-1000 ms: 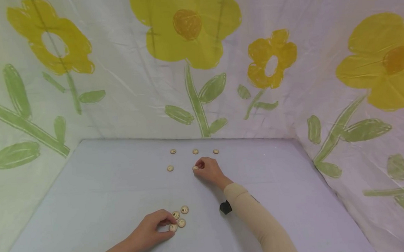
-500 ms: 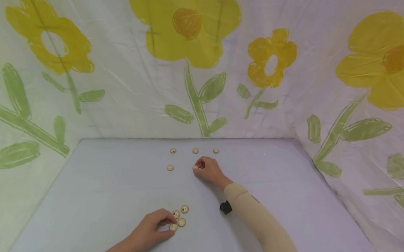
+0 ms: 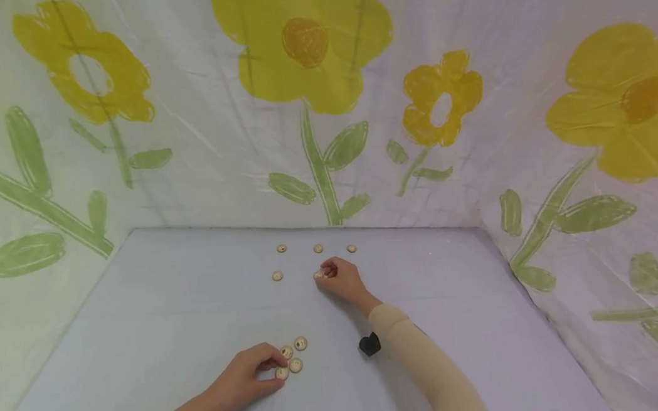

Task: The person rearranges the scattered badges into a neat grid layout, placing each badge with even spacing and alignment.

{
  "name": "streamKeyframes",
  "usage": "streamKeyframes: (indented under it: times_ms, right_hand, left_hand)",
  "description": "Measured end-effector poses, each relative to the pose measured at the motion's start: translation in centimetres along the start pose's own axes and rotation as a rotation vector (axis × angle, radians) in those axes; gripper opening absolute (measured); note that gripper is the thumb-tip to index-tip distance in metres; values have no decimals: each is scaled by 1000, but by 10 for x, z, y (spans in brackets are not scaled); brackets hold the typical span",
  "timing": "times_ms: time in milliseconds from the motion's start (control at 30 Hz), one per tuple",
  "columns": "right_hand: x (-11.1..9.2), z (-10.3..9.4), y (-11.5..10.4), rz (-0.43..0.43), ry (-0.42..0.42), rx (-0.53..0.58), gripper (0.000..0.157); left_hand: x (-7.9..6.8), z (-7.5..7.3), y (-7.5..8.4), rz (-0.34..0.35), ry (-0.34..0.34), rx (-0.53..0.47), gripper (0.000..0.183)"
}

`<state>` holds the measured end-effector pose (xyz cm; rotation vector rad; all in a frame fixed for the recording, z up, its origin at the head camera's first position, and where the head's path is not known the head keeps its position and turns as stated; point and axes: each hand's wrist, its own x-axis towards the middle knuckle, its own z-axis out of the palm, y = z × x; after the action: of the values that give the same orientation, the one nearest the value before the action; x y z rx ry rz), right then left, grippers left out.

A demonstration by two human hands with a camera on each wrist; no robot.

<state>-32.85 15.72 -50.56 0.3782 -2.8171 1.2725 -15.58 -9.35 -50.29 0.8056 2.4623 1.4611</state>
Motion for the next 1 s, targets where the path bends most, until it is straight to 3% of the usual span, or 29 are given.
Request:
streamKeyframes:
  times_ms: [800,1000]
  right_hand:
    - [-37,5,-4,36,-54,108,20]
    - [-50,3,-10,0,-65,120,19]
  left_hand:
    - [-1,1,-2,28,16,11,21]
    - [0,1,-2,30,19,18,21]
